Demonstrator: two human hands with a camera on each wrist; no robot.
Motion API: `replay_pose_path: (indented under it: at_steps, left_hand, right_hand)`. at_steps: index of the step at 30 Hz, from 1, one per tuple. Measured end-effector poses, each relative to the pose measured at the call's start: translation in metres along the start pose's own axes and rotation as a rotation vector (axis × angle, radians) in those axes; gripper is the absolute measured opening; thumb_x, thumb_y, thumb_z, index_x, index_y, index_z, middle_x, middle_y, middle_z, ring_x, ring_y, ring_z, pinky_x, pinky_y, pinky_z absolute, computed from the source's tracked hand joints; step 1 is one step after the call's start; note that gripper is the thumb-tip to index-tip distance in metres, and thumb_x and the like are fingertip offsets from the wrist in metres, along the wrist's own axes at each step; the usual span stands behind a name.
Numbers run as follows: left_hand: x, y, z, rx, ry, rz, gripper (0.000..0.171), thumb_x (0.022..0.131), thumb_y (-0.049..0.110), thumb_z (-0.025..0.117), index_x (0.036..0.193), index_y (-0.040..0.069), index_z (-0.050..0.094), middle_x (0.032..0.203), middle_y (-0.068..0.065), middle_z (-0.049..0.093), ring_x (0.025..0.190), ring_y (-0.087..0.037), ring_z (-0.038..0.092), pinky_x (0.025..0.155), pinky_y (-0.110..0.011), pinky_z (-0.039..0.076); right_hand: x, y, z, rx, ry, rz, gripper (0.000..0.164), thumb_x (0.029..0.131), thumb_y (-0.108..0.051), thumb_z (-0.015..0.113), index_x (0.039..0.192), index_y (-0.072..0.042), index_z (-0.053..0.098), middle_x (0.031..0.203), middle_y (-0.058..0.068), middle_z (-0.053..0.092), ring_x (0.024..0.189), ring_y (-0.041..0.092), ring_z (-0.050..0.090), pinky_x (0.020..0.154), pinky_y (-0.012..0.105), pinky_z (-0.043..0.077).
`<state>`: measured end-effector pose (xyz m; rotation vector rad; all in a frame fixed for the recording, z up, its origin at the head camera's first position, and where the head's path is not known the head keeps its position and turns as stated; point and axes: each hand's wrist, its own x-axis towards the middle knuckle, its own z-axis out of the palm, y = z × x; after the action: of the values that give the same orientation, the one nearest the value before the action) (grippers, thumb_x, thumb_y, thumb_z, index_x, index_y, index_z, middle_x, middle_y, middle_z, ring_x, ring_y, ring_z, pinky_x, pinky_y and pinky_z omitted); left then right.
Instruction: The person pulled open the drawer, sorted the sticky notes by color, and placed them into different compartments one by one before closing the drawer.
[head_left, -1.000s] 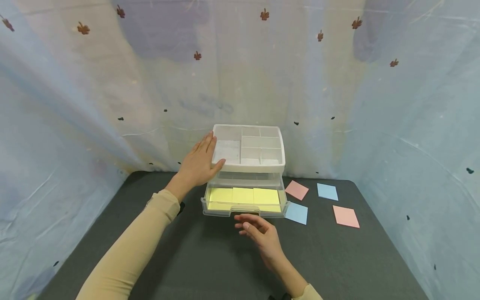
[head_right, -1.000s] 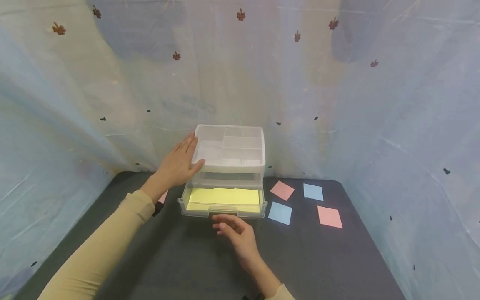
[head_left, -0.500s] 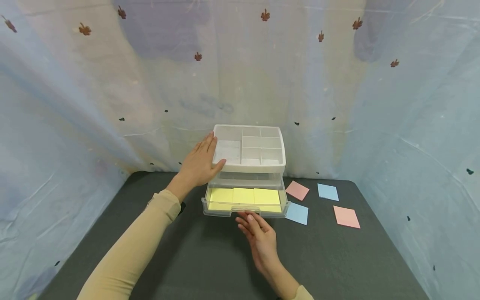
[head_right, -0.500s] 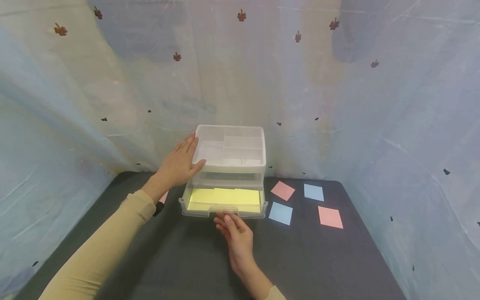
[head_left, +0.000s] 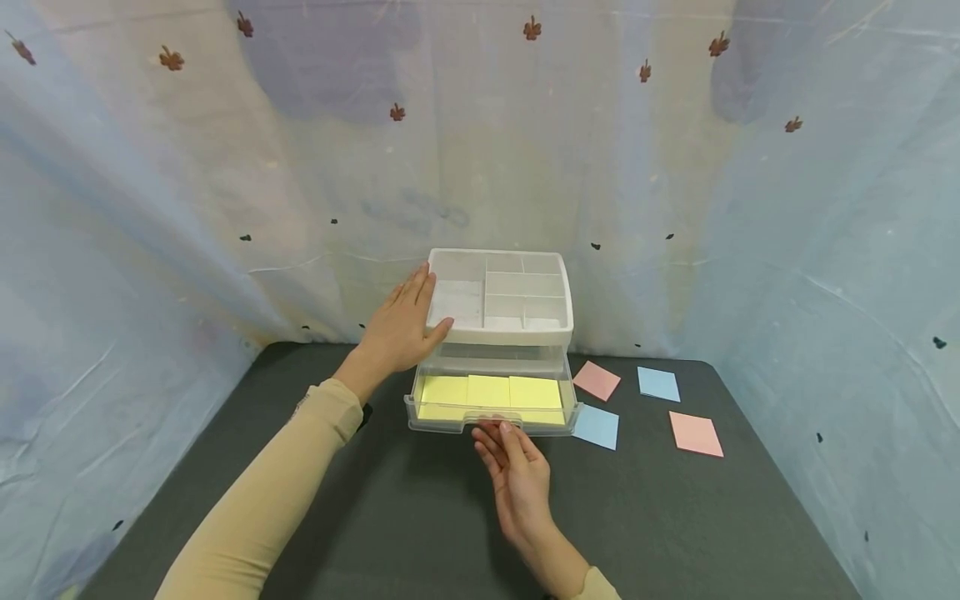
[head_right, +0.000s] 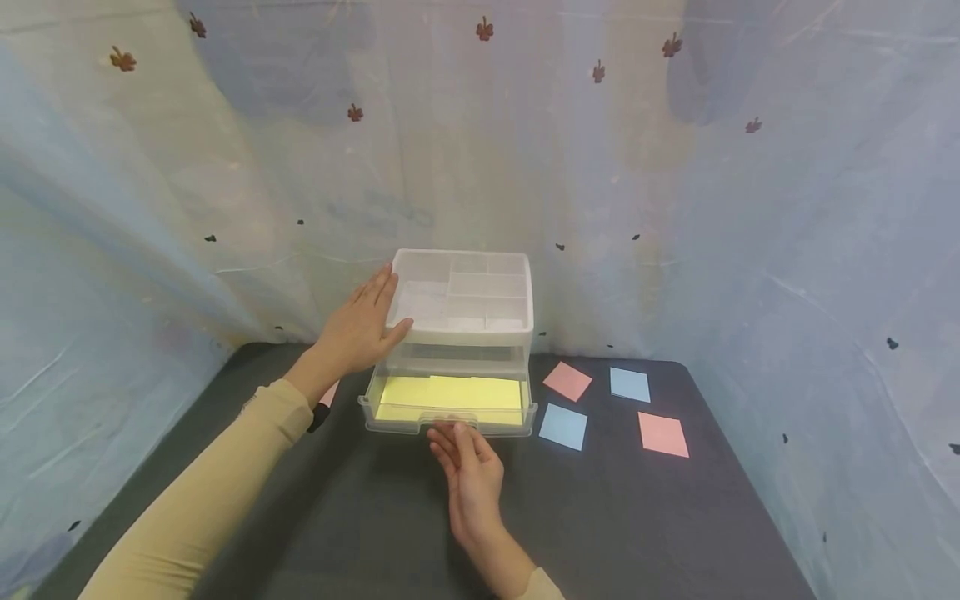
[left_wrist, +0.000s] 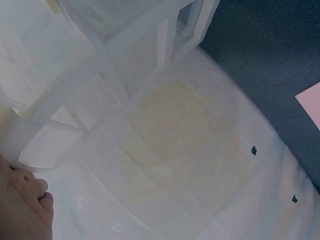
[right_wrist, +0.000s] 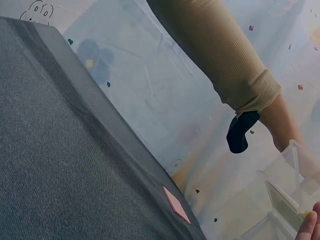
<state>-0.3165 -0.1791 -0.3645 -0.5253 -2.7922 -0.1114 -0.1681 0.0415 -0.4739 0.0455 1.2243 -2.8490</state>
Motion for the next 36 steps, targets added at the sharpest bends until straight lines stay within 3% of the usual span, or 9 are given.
replay_pose_path:
  at_steps: [36]
  left_hand:
    - [0.000,0.002,-0.002,0.005,-0.008,-0.010,0.088,0.109,0.059,0.033,0.166,0.001,0.001,0.174,-0.016,-0.008,0.161,-0.031,0.001,0.131,-0.046,0.009]
  right_hand:
    - [0.012,-0.001,0.006,-0.029,0.002,-0.028,0.033,0.107,-0.022,0.061,0.124,0.006,0.068,0.116,0.013,0.076,0.106,0.022,0.075,0.095,0.034,0.060]
